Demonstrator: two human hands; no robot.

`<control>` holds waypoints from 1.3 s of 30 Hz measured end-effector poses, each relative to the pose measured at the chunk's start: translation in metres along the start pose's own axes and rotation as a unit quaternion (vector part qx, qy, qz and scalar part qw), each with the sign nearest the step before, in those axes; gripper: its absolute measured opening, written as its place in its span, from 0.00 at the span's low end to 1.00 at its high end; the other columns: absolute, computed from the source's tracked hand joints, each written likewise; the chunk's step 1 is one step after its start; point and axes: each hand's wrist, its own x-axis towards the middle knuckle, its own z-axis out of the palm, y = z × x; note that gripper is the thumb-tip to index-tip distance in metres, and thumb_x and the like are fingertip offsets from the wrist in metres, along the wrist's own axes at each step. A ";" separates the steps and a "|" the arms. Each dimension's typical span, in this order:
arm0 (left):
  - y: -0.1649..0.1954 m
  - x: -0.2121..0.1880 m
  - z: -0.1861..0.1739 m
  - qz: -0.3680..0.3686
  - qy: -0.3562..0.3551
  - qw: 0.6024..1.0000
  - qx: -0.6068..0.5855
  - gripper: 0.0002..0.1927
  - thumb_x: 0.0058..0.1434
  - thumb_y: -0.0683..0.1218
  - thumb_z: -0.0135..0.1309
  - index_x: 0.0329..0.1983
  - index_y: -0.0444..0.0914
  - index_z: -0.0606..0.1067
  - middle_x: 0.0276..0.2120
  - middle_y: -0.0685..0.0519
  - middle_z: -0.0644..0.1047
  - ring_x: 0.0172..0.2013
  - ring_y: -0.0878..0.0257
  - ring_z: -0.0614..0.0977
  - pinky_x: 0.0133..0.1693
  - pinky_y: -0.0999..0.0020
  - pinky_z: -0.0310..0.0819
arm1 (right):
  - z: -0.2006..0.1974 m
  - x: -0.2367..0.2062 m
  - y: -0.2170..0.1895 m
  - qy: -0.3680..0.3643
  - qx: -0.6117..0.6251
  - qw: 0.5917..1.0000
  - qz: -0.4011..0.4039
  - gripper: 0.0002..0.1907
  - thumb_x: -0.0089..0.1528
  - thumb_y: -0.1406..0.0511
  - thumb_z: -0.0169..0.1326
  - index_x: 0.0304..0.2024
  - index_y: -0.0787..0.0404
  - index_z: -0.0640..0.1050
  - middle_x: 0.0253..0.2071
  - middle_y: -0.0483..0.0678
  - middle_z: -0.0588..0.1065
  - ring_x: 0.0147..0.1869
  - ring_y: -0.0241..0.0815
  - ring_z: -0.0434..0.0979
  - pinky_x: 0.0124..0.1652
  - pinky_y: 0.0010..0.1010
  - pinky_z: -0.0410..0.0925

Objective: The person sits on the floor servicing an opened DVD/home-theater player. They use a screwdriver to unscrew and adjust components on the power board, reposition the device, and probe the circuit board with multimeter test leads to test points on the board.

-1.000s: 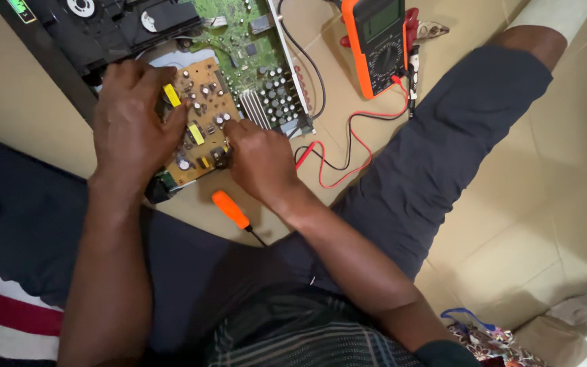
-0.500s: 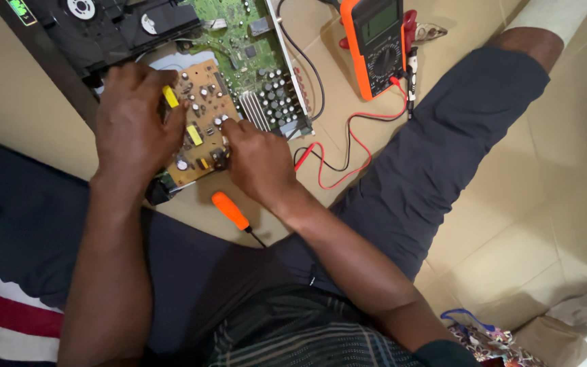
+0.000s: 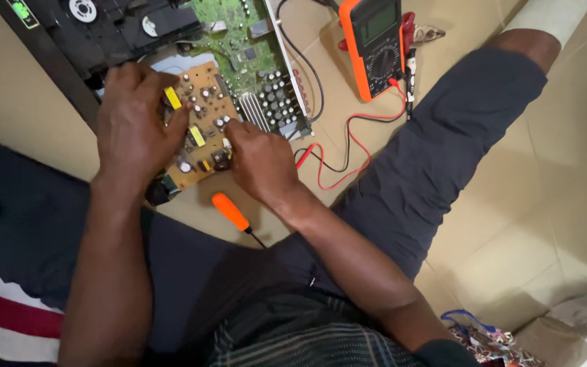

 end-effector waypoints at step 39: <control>0.002 0.009 0.008 0.031 -0.011 0.999 0.007 0.24 0.62 0.39 0.59 0.62 0.27 0.75 0.50 0.38 0.74 0.52 0.44 0.72 0.55 0.51 0.69 | 0.004 -0.004 0.006 0.008 0.041 0.999 -0.008 0.08 0.58 0.74 0.53 0.40 0.64 0.75 0.34 0.56 0.77 0.35 0.59 0.79 0.36 0.48 0.72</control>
